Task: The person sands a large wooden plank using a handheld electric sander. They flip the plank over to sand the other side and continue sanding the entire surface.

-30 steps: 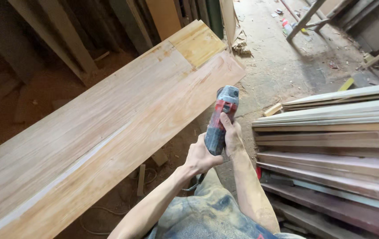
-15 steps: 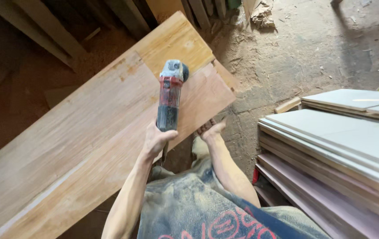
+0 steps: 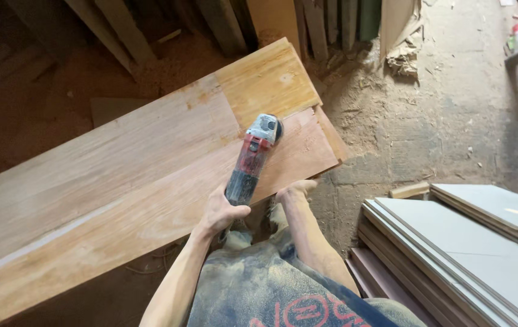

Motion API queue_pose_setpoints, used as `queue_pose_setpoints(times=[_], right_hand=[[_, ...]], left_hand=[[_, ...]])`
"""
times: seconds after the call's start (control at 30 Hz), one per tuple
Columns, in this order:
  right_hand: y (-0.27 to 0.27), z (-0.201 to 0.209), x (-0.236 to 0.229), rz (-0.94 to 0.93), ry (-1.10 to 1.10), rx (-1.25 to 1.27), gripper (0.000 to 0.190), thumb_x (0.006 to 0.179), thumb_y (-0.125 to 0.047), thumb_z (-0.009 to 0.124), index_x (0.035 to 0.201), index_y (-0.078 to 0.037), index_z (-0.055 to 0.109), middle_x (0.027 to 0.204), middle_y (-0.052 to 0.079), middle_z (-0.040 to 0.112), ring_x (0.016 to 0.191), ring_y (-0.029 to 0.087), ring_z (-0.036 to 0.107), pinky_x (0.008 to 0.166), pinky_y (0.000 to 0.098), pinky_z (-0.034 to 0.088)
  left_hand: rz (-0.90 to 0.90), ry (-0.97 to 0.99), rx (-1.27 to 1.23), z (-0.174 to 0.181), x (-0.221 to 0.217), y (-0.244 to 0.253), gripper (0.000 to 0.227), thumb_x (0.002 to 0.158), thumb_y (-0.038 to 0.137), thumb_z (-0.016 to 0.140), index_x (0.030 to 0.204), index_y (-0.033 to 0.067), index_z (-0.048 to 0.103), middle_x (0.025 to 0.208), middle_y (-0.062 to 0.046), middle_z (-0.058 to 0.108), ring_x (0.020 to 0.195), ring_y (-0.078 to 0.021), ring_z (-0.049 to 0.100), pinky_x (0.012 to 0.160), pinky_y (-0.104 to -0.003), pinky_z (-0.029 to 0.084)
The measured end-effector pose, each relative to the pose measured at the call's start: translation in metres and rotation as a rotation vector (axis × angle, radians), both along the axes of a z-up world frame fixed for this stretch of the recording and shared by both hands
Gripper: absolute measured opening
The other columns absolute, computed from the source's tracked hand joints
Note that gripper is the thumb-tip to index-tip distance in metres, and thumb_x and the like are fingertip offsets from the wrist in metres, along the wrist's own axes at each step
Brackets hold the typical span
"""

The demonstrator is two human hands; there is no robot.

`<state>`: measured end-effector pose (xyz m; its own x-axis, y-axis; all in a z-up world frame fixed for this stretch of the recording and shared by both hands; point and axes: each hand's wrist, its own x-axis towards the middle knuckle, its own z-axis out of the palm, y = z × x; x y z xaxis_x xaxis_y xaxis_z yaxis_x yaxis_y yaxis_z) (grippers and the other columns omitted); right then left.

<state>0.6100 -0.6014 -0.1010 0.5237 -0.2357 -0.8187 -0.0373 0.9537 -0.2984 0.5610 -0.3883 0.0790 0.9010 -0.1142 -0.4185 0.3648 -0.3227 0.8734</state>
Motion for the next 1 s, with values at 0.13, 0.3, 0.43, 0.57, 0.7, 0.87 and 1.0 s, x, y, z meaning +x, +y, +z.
queue_pose_setpoints(times=[0.13, 0.3, 0.43, 0.57, 0.7, 0.87, 1.0], right_hand=[[-0.008, -0.008, 0.008, 0.034, 0.072, -0.080, 0.069, 0.094, -0.056, 0.047, 0.142, -0.007, 0.052, 0.133, 0.010, 0.060, 0.118, 0.024, 0.057, 0.099, 0.0421, 0.047], [-0.029, 0.022, -0.022, 0.165, 0.284, -0.430, 0.062, 0.095, -0.048, 0.055, 0.140, -0.006, 0.052, 0.128, 0.009, 0.061, 0.113, 0.021, 0.059, 0.095, 0.0393, 0.049], [-0.009, 0.088, -0.049, 0.438, 0.138, -0.918, 0.057, 0.095, -0.042, 0.060, 0.138, -0.005, 0.052, 0.124, 0.009, 0.063, 0.109, 0.018, 0.061, 0.092, 0.0371, 0.050], [0.045, 0.144, -0.040, 0.810, -0.321, -0.650, 0.058, 0.093, -0.046, 0.059, 0.140, -0.014, 0.046, 0.121, 0.002, 0.063, 0.106, 0.013, 0.060, 0.089, 0.0326, 0.051], [0.082, 0.177, -0.018, 0.693, -0.399, -0.870, 0.063, 0.099, -0.051, 0.065, 0.137, -0.001, 0.054, 0.116, 0.006, 0.063, 0.101, 0.016, 0.060, 0.091, 0.0344, 0.052], [0.101, 0.211, -0.004, 0.793, -0.460, -0.814, 0.067, 0.096, -0.061, 0.055, 0.135, -0.006, 0.061, 0.109, 0.004, 0.067, 0.093, 0.013, 0.064, 0.082, 0.0310, 0.057], [0.118, 0.214, 0.010, 0.903, -0.536, -0.769, 0.064, 0.098, -0.056, 0.059, 0.134, -0.003, 0.061, 0.111, 0.004, 0.068, 0.094, 0.012, 0.064, 0.082, 0.0305, 0.056]], left_hand=[[0.020, -0.037, -0.059, -0.002, -0.004, 0.009, 0.076, 0.056, 0.027, 0.081, 0.126, 0.0014, 0.063, 0.098, -0.004, 0.070, 0.091, -0.0167, 0.064, 0.086, -0.031, 0.053], [0.009, -0.016, -0.124, -0.008, -0.008, 0.019, 0.076, 0.057, 0.027, 0.082, 0.126, -0.0005, 0.064, 0.099, -0.008, 0.070, 0.090, -0.0191, 0.065, 0.085, -0.032, 0.053], [0.009, -0.023, -0.087, -0.002, -0.006, 0.022, 0.071, 0.060, 0.029, 0.083, 0.122, -0.0026, 0.067, 0.098, -0.015, 0.072, 0.089, -0.0241, 0.068, 0.084, -0.034, 0.057], [0.000, -0.163, -0.068, 0.012, -0.015, 0.018, 0.089, 0.059, 0.028, 0.080, 0.140, 0.0011, 0.053, 0.101, -0.015, 0.072, 0.094, -0.0248, 0.072, 0.085, -0.037, 0.057], [-0.089, -0.124, 0.047, 0.027, -0.025, 0.014, 0.094, 0.066, 0.033, 0.079, 0.148, 0.0029, 0.045, 0.101, -0.017, 0.072, 0.090, -0.0272, 0.072, 0.083, -0.038, 0.058], [0.035, -0.008, -0.158, 0.045, -0.015, 0.021, 0.094, 0.060, 0.027, 0.084, 0.137, -0.0032, 0.040, 0.099, -0.015, 0.070, 0.089, -0.0249, 0.072, 0.078, -0.038, 0.060], [0.130, -0.008, -0.180, 0.047, -0.014, 0.030, 0.078, 0.061, 0.023, 0.082, 0.128, -0.0023, 0.049, 0.095, -0.015, 0.071, 0.084, -0.0257, 0.071, 0.075, -0.038, 0.059]])
